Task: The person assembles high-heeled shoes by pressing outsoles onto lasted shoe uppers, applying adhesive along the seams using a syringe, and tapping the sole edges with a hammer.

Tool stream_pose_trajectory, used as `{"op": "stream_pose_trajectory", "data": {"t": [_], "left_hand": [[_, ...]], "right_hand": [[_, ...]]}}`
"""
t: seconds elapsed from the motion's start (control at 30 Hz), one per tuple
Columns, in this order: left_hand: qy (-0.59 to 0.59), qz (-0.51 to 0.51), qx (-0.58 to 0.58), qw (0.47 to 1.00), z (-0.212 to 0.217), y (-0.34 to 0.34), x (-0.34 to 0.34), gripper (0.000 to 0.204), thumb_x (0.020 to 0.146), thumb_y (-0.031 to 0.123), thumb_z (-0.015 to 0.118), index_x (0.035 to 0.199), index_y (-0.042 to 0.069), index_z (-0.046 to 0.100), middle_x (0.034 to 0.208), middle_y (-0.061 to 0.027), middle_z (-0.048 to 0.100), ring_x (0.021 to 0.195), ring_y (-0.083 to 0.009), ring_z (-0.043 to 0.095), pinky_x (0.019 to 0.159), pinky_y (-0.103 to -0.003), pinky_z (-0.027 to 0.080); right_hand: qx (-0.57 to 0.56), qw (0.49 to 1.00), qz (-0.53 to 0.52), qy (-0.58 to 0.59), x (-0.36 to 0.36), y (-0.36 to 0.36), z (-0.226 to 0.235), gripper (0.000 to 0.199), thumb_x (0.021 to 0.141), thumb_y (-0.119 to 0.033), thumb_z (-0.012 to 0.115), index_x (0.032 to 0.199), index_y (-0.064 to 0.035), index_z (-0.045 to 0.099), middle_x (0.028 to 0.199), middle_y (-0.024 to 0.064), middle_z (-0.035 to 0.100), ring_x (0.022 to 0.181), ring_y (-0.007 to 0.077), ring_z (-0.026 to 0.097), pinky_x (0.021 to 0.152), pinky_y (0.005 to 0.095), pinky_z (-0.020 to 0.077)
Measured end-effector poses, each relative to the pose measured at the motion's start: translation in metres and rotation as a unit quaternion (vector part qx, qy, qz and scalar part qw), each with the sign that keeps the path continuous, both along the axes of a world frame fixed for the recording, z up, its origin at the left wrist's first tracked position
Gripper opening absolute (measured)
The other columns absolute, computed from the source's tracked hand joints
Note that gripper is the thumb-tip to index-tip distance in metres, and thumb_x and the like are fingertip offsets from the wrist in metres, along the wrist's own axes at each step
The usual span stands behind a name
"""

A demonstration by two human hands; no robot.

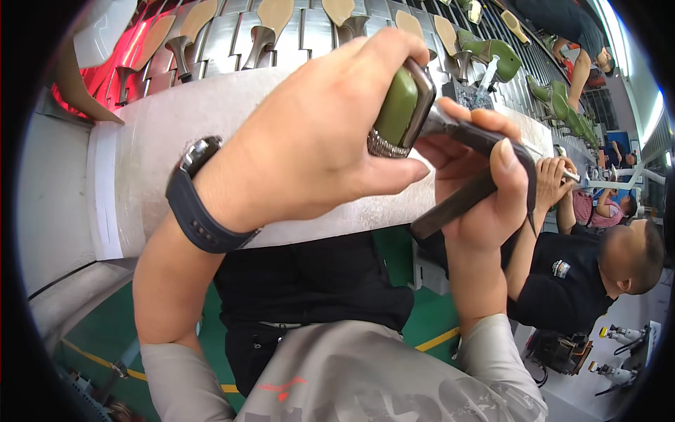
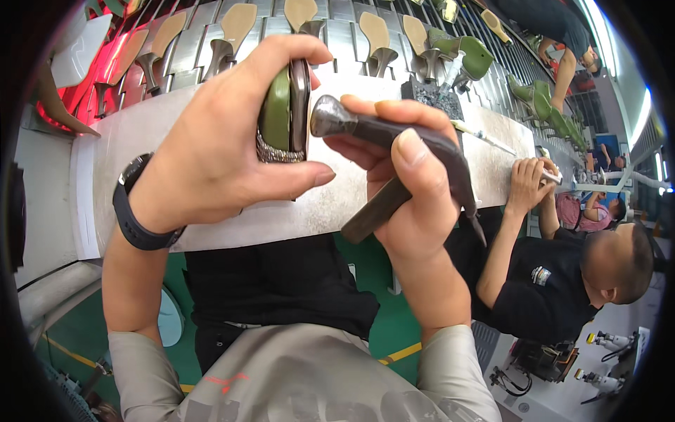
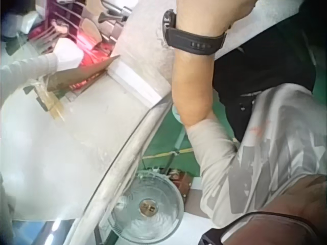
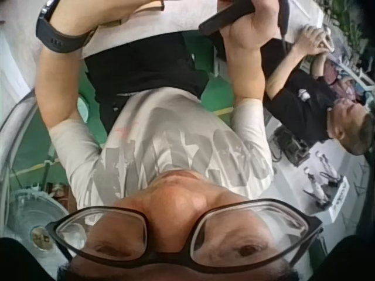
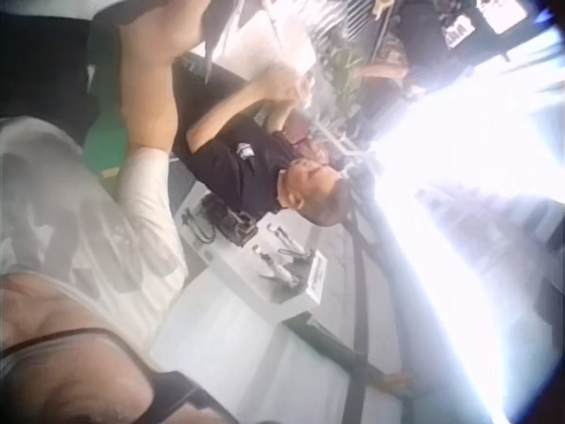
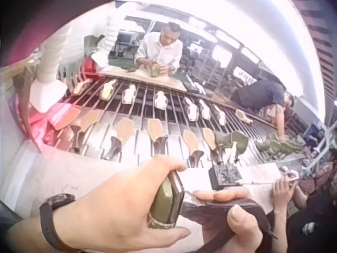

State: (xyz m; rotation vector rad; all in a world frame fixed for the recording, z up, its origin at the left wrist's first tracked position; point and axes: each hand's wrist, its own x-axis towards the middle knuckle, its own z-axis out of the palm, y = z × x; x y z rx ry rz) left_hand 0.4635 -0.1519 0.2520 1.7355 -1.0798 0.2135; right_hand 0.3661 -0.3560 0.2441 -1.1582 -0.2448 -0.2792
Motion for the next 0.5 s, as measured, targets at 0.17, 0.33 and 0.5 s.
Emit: {"op": "stream_pose_trajectory", "data": {"t": [0.17, 0.33, 0.5], "left_hand": [[0.046, -0.009, 0.018, 0.999, 0.004, 0.0, 0.008, 0.08, 0.07, 0.017, 0.093, 0.138, 0.009, 0.052, 0.104, -0.0129, 0.064, 0.086, -0.0283, 0.066, 0.078, -0.038, 0.054], [0.053, -0.016, 0.018, 0.998, 0.005, 0.001, 0.011, 0.08, 0.07, 0.017, 0.093, 0.138, 0.008, 0.052, 0.103, -0.0127, 0.065, 0.086, -0.0275, 0.067, 0.078, -0.038, 0.054], [0.048, -0.018, 0.019, 0.999, 0.001, 0.001, 0.011, 0.08, 0.07, 0.017, 0.094, 0.138, 0.008, 0.053, 0.103, -0.0126, 0.065, 0.085, -0.0269, 0.067, 0.077, -0.037, 0.054]], "right_hand": [[0.05, 0.998, -0.022, 0.028, -0.008, 0.011, -0.01, 0.041, 0.099, -0.023, 0.057, 0.132, 0.001, 0.054, 0.13, 0.0324, 0.065, 0.12, 0.0436, 0.069, 0.108, 0.0571, 0.0544], [0.056, 0.998, -0.029, 0.022, -0.005, 0.016, -0.012, 0.042, 0.1, -0.024, 0.056, 0.134, 0.0004, 0.053, 0.132, 0.0326, 0.064, 0.12, 0.0439, 0.068, 0.109, 0.0577, 0.0534], [0.04, 0.999, -0.033, -0.003, -0.006, 0.017, -0.007, 0.043, 0.1, -0.026, 0.056, 0.135, 0.0003, 0.052, 0.133, 0.0328, 0.064, 0.122, 0.0437, 0.067, 0.109, 0.0587, 0.053]]}}
